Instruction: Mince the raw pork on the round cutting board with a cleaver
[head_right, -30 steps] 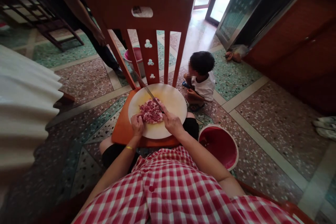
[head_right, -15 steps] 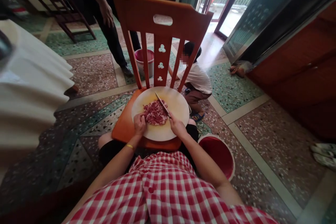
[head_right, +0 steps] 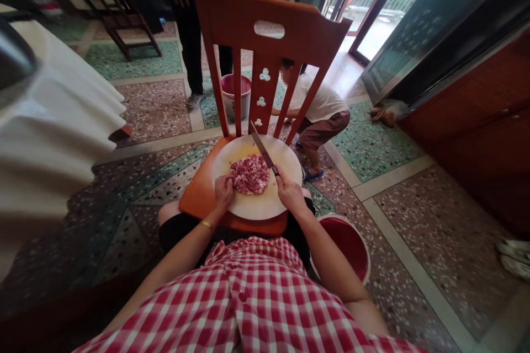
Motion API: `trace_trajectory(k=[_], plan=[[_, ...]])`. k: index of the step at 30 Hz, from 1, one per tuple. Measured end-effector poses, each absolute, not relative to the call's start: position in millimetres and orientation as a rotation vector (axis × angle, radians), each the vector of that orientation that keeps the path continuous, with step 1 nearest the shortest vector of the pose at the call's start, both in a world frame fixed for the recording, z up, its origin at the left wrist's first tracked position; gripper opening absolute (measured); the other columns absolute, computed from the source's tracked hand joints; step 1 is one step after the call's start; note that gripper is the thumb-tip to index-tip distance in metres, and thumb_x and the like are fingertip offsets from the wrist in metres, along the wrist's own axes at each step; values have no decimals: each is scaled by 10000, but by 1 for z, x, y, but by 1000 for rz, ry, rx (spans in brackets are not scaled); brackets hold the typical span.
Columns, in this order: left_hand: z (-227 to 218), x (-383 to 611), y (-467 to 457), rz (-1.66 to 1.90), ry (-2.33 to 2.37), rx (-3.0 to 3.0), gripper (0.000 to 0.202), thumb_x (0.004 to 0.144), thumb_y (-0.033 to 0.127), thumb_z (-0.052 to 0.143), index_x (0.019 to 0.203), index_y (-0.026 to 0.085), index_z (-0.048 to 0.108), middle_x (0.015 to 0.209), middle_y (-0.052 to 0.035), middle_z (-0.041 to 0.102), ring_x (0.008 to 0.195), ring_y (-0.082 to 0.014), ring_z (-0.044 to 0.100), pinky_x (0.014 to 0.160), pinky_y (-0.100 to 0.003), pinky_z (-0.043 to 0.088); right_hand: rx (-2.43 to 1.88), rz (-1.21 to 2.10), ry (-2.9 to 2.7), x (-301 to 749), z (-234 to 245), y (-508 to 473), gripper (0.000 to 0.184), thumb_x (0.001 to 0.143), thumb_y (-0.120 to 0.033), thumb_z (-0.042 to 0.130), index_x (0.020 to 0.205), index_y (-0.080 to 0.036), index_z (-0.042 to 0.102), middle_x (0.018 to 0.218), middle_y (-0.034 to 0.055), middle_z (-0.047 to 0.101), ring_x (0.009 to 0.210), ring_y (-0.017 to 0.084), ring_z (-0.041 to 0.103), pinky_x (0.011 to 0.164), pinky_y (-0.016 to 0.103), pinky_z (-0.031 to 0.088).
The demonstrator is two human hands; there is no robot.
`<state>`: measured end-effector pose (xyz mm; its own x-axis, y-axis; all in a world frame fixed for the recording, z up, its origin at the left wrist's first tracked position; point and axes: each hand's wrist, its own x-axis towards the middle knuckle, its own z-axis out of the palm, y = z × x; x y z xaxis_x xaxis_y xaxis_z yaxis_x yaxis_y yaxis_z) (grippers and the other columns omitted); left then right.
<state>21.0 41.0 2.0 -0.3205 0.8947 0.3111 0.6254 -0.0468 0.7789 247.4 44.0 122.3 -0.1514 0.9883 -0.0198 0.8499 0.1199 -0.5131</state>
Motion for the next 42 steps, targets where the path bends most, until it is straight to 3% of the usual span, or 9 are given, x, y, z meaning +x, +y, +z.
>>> trace_trajectory(k=[7,12,18,23,28,31,33,35,42], plan=[[1,20,41,1308,1946,1627,219,841,226,364,865,172,575,861,-73,586,863,-197,486,806,-328,393,-1976,712,-2144,249,112,42,452,914,-300,329,1355,-217,389,1030,94,672,911,247,638,797,338,472],[0,20,42,1309,1930,1656,219,842,222,366,875,175,577,875,-71,590,877,-200,489,817,-332,391,-1817,558,-2065,250,120,36,465,927,-329,305,1380,-227,340,1161,91,610,974,226,614,811,298,463],[-4,18,42,1333,1924,1644,210,839,217,375,869,174,579,861,-74,590,863,-200,492,807,-333,394,-1909,743,-2110,252,111,36,448,916,-314,323,1346,-217,403,1052,88,665,917,237,636,798,322,474],[-2,19,42,1302,1922,1674,219,847,227,367,873,178,579,882,-73,592,881,-200,493,818,-339,391,-1781,559,-1996,253,118,35,484,920,-341,300,1388,-221,325,1170,112,601,934,243,627,804,331,467],[0,19,39,1315,1936,1611,213,837,231,372,856,176,577,868,-77,592,869,-202,497,826,-347,400,-1856,857,-1929,256,91,35,461,885,-323,355,1321,-204,444,1050,109,657,883,228,636,786,335,481],[3,18,43,1314,1936,1569,213,831,232,373,850,177,578,857,-78,589,863,-203,504,825,-353,411,-1736,1079,-1663,267,87,32,482,882,-381,349,1327,-213,433,766,44,674,607,167,628,582,270,510],[7,15,53,1305,1922,1573,215,827,229,377,865,180,583,869,-77,590,876,-201,513,834,-354,418,-1643,1268,-1424,277,90,22,531,875,-433,351,1364,-226,362,559,-26,571,382,120,502,374,224,435],[13,11,73,1289,1901,1610,219,821,218,384,890,184,589,897,-76,595,906,-198,523,861,-354,419,-1582,1455,-1167,288,89,4,581,857,-471,385,1386,-251,294,486,-75,469,295,93,388,270,193,338],[21,-1,184,1026,1806,1801,274,743,100,429,964,138,586,1031,-98,612,966,-180,544,937,-322,401,-1533,1690,-529,309,46,-69,635,822,-523,457,1382,-357,208,510,-94,452,296,71,371,267,162,322]])
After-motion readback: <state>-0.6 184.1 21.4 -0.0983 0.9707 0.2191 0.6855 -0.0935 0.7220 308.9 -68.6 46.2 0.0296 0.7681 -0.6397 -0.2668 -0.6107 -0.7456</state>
